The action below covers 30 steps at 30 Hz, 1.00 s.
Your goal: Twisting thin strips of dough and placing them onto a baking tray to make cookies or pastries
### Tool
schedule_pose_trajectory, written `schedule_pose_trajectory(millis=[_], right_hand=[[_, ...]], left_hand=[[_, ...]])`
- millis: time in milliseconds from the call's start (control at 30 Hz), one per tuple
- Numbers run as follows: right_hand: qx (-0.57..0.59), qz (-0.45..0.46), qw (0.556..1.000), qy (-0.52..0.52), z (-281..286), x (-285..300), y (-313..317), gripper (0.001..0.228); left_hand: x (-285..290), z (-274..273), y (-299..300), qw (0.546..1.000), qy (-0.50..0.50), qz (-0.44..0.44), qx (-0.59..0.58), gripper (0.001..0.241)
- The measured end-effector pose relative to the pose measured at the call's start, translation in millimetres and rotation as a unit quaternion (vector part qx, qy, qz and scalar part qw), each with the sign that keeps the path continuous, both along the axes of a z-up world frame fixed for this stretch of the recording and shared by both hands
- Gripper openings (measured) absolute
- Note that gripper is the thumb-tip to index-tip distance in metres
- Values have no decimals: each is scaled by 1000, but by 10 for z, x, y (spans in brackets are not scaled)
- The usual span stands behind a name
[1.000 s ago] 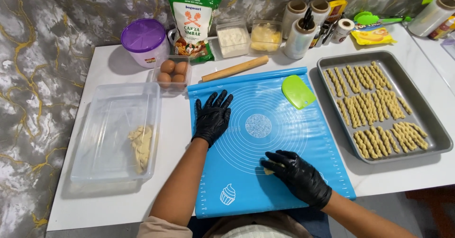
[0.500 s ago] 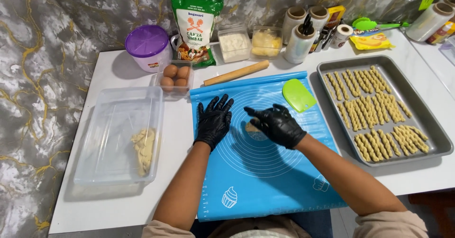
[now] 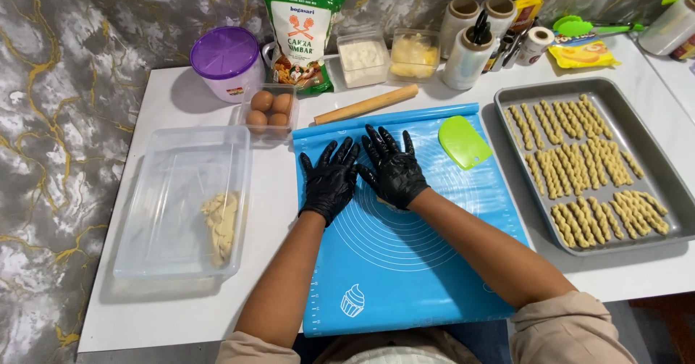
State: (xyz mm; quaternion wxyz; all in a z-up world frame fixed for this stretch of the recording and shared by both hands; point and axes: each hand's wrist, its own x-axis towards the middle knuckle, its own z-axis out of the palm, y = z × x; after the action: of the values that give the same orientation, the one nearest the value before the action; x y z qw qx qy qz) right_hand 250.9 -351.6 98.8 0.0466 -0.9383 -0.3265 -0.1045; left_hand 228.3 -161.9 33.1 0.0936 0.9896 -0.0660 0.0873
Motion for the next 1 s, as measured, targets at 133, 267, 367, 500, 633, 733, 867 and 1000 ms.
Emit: schedule_pose_trajectory(millis=[133,267,367,500,633,733,867,1000], right_hand=[[-24,5,1000,-12,148,-382,-81,71],[-50,16,998,39,102,-725,-203,71],[-105,-7,994,15,58,-1049,-290,68],[-81,31,996,13,162,-1539,-516,67],[72,129,987,-67,71,-1655,-801,57],[180,176,968,-7,227,-1505,-846,47],[165,107,970,-141,-137,-1039,-784,49],[139,124,977,-102,108,-777,-626,50]], left_hand=[[-1,36,-28,1000,7,12,3,56],[-8,79,-34,999,21,8,-24,56],[5,70,-27,999,30,9,-28,55],[-28,152,-51,999,19,8,-32,55],[-106,360,-78,999,19,5,-34,55],[-125,404,-87,999,22,3,-36,55],[-38,185,-51,999,37,8,-17,55],[-58,210,-49,999,36,6,-22,55]])
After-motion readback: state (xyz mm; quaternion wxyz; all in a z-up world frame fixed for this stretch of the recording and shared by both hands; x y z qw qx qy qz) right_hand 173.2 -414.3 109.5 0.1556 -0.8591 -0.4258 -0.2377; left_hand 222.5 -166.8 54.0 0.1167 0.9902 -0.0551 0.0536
